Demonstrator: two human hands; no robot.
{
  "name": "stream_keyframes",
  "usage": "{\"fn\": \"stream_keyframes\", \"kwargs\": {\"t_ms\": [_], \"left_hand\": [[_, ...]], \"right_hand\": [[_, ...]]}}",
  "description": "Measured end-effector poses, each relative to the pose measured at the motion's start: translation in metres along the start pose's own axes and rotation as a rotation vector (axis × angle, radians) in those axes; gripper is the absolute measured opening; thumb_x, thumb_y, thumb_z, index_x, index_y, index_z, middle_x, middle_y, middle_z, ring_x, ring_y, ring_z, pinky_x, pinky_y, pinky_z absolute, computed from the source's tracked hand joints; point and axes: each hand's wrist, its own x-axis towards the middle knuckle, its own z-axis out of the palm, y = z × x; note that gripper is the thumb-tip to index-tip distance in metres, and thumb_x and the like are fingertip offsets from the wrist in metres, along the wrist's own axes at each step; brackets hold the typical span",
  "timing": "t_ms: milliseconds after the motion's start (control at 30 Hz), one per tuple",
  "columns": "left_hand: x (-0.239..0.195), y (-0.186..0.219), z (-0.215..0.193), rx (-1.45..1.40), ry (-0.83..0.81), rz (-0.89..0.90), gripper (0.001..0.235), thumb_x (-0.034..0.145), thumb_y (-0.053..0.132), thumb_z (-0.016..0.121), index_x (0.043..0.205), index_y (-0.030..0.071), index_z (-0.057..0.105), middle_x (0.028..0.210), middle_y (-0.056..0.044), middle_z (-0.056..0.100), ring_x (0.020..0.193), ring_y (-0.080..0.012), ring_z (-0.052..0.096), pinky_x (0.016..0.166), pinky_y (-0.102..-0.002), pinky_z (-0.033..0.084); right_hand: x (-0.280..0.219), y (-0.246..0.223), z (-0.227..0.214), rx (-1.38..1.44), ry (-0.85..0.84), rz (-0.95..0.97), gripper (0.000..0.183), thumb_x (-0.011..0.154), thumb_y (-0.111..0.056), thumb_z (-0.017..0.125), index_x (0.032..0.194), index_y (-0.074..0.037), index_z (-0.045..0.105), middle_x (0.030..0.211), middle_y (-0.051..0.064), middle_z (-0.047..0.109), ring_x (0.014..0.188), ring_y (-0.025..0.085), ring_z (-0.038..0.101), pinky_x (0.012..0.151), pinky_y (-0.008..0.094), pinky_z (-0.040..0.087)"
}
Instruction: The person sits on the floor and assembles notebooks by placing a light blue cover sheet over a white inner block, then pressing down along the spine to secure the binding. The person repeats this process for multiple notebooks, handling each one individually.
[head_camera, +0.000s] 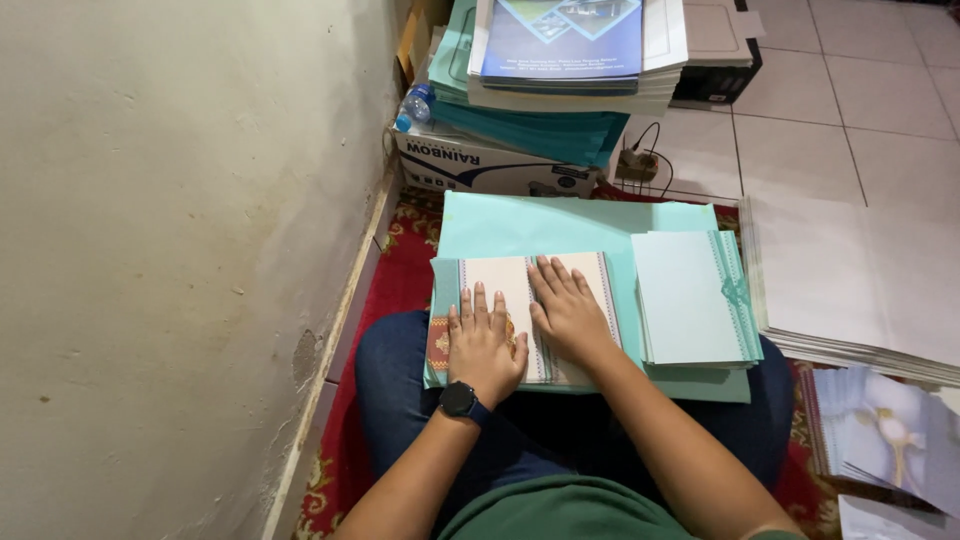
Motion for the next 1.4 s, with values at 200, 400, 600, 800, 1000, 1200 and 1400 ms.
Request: {"fn": "stream_keyframes", "kwargs": {"t_ms": [200, 400, 600, 800, 1000, 1200, 1400], "left_hand": [[0.001, 0.002, 0.001, 0.031, -0.047, -0.034, 0.076, 0.092, 0.052, 0.044, 0.143, -0.004, 0.041, 0.157, -0.032, 0.03, 0.147, -0.0458, 0.027, 0.117, -0.059, 0.019], [0.003, 0.005, -0.002, 0.051, -0.062, -0.042, 0.076, 0.09, 0.052, 0.047, 0.139, -0.007, 0.041, 0.157, -0.033, 0.03, 0.147, -0.0466, 0.028, 0.116, -0.059, 0.019], [0.003, 0.004, -0.001, 0.048, -0.057, -0.024, 0.073, 0.091, 0.05, 0.047, 0.136, -0.008, 0.042, 0.157, -0.034, 0.029, 0.146, -0.048, 0.028, 0.116, -0.06, 0.019], [0.003, 0.008, -0.008, 0.067, -0.043, -0.044, 0.072, 0.091, 0.049, 0.047, 0.136, -0.006, 0.043, 0.157, -0.033, 0.029, 0.147, -0.047, 0.028, 0.115, -0.061, 0.02], [0.006, 0.01, 0.001, 0.097, -0.061, -0.097, 0.072, 0.092, 0.052, 0.046, 0.138, -0.004, 0.041, 0.158, -0.033, 0.026, 0.147, -0.0468, 0.026, 0.115, -0.063, 0.019], [0.01, 0.003, 0.005, 0.083, -0.11, -0.058, 0.074, 0.094, 0.055, 0.043, 0.141, -0.002, 0.039, 0.158, -0.035, 0.024, 0.149, -0.0485, 0.022, 0.115, -0.066, 0.015], [0.019, -0.004, -0.011, 0.002, -0.205, 0.039, 0.072, 0.096, 0.056, 0.042, 0.143, 0.002, 0.038, 0.159, -0.033, 0.022, 0.15, -0.0482, 0.02, 0.115, -0.068, 0.013]], "right_hand": [[-0.009, -0.006, 0.0, 0.01, 0.02, -0.01, 0.06, 0.103, -0.038, 0.033, 0.158, -0.015, 0.037, 0.166, 0.009, 0.029, 0.153, 0.025, 0.025, 0.123, 0.042, 0.013], [-0.042, -0.005, 0.008, -0.06, 0.046, -0.117, 0.065, 0.1, -0.041, 0.041, 0.158, -0.012, 0.036, 0.165, 0.009, 0.032, 0.152, 0.026, 0.028, 0.122, 0.042, 0.018], [-0.018, 0.004, 0.014, -0.024, 0.024, -0.093, 0.064, 0.101, -0.042, 0.036, 0.159, -0.014, 0.035, 0.167, 0.006, 0.029, 0.153, 0.024, 0.025, 0.123, 0.043, 0.013], [0.002, 0.0, 0.006, 0.004, 0.018, -0.025, 0.062, 0.103, -0.04, 0.032, 0.158, -0.013, 0.036, 0.167, 0.007, 0.029, 0.154, 0.024, 0.024, 0.123, 0.043, 0.01], [-0.026, 0.001, 0.011, -0.024, 0.036, -0.064, 0.061, 0.102, -0.036, 0.035, 0.157, -0.011, 0.037, 0.166, 0.009, 0.031, 0.153, 0.026, 0.026, 0.123, 0.043, 0.014], [-0.04, 0.006, 0.019, -0.08, 0.037, -0.08, 0.064, 0.1, -0.038, 0.035, 0.159, -0.014, 0.033, 0.168, 0.005, 0.027, 0.153, 0.024, 0.024, 0.123, 0.042, 0.013], [-0.028, 0.002, 0.013, -0.073, 0.01, -0.049, 0.065, 0.099, -0.039, 0.037, 0.16, -0.015, 0.032, 0.169, 0.006, 0.024, 0.154, 0.026, 0.02, 0.123, 0.044, 0.008]]}}
